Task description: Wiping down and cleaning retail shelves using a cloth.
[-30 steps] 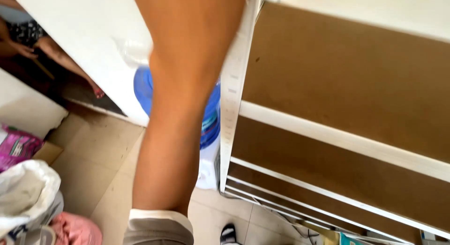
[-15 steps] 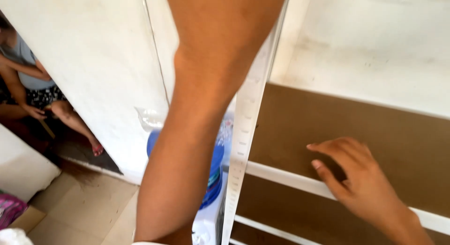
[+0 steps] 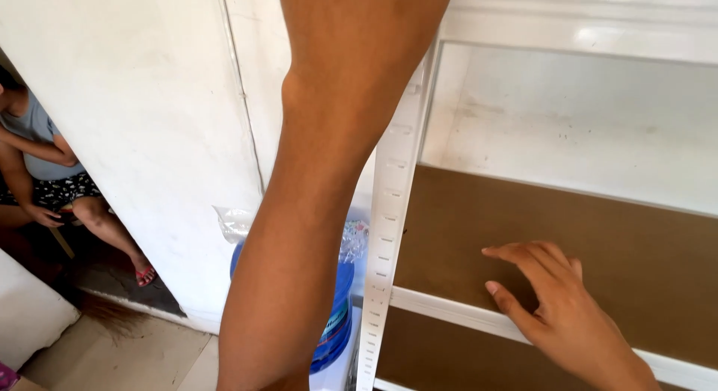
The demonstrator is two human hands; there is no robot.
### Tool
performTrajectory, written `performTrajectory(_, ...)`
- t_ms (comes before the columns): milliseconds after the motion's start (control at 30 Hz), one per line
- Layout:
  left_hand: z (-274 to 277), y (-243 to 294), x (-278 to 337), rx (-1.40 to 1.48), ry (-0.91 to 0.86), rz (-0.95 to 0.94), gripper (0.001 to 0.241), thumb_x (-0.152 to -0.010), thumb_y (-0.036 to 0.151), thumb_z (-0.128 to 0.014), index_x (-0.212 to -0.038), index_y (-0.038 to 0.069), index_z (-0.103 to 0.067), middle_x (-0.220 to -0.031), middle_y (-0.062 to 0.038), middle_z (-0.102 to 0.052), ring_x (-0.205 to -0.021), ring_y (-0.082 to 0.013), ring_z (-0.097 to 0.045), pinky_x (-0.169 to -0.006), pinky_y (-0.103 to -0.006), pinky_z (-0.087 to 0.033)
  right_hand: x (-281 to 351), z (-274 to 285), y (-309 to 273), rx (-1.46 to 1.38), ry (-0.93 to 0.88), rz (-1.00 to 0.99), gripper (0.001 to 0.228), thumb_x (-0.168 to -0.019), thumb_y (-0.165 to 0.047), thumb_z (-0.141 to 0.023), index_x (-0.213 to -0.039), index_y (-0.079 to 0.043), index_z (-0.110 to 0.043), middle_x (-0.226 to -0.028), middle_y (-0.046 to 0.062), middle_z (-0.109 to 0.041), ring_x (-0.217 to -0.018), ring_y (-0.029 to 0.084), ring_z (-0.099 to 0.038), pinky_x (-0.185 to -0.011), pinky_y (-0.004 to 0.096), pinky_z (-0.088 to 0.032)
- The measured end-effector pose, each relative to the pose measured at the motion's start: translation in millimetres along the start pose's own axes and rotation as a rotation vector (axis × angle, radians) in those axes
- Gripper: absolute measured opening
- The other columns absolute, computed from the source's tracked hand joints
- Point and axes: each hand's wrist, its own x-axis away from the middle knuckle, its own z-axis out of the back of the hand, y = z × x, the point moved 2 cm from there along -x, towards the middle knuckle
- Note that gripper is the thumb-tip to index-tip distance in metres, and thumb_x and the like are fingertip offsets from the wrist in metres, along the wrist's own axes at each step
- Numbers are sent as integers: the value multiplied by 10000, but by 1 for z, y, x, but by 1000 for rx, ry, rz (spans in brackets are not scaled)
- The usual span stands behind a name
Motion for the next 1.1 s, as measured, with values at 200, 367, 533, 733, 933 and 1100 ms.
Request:
performTrajectory(200, -1, 2, 19, -31, -17, -9, 271, -1017, 47, -754, -810, 35, -579, -667, -69, -495, -524, -208, -416, -535, -344, -331, 6, 0, 9, -46, -23, -54, 424, -911, -402, -696, -1293, -219, -687, -1174, -28, -657, -942, 177, -568, -898, 379, -467)
performTrajectory(367, 22, 32, 69, -11, -37, 152, 117, -1049, -10, -715, -1112, 49, -636, -993, -75, -558, -801, -226, -567, -668, -329, -443, 11, 9, -1, -16, 10, 22, 395, -876, -387, -711, -1212, -184, -676, -1122, 2, -670, -966, 179, -605, -955, 428, -407)
performTrajectory(533, 39, 49, 105, 12, -176, 294, 351, -998, -90, -726, -1304, 59, -641, -1147, -100, -547, -913, -208, -623, -753, -298, -531, 11, 13, -2, -54, 12, 17, 389, -847, -341, -692, -1197, -171, -676, -1131, -8, -683, -1042, 180, -590, -861, 392, -441)
performTrajectory(733, 50, 61, 159, -44, -260, 348, 318, -953, -57, -790, -1239, 41, -692, -1148, -126, -576, -899, -236, -642, -732, -320, -538, 11, 13, -1, -82, -16, -26, 377, -853, -336, -694, -1190, -166, -688, -1131, -4, -689, -1012, 170, -592, -891, 369, -450)
performTrajectory(933, 56, 68, 190, -17, -278, 408, 308, -881, -75, -787, -1166, 11, -710, -1097, -150, -593, -897, -266, -647, -754, -356, -549, 10, 13, -2, -95, -15, -25, 373, -863, -327, -691, -1193, -153, -689, -1134, 1, -695, -1029, 181, -588, -768, 337, -512)
performTrajectory(1100, 61, 74, 223, -29, -302, 440, 318, -843, -78, -783, -1144, -2, -711, -1082, -160, -597, -893, -285, -659, -744, -366, -556, 14, 14, -1, -142, 106, 87, 317, -919, -238, -707, -1211, -116, -686, -1191, 43, -681, -1123, 221, -597, -700, 316, -541)
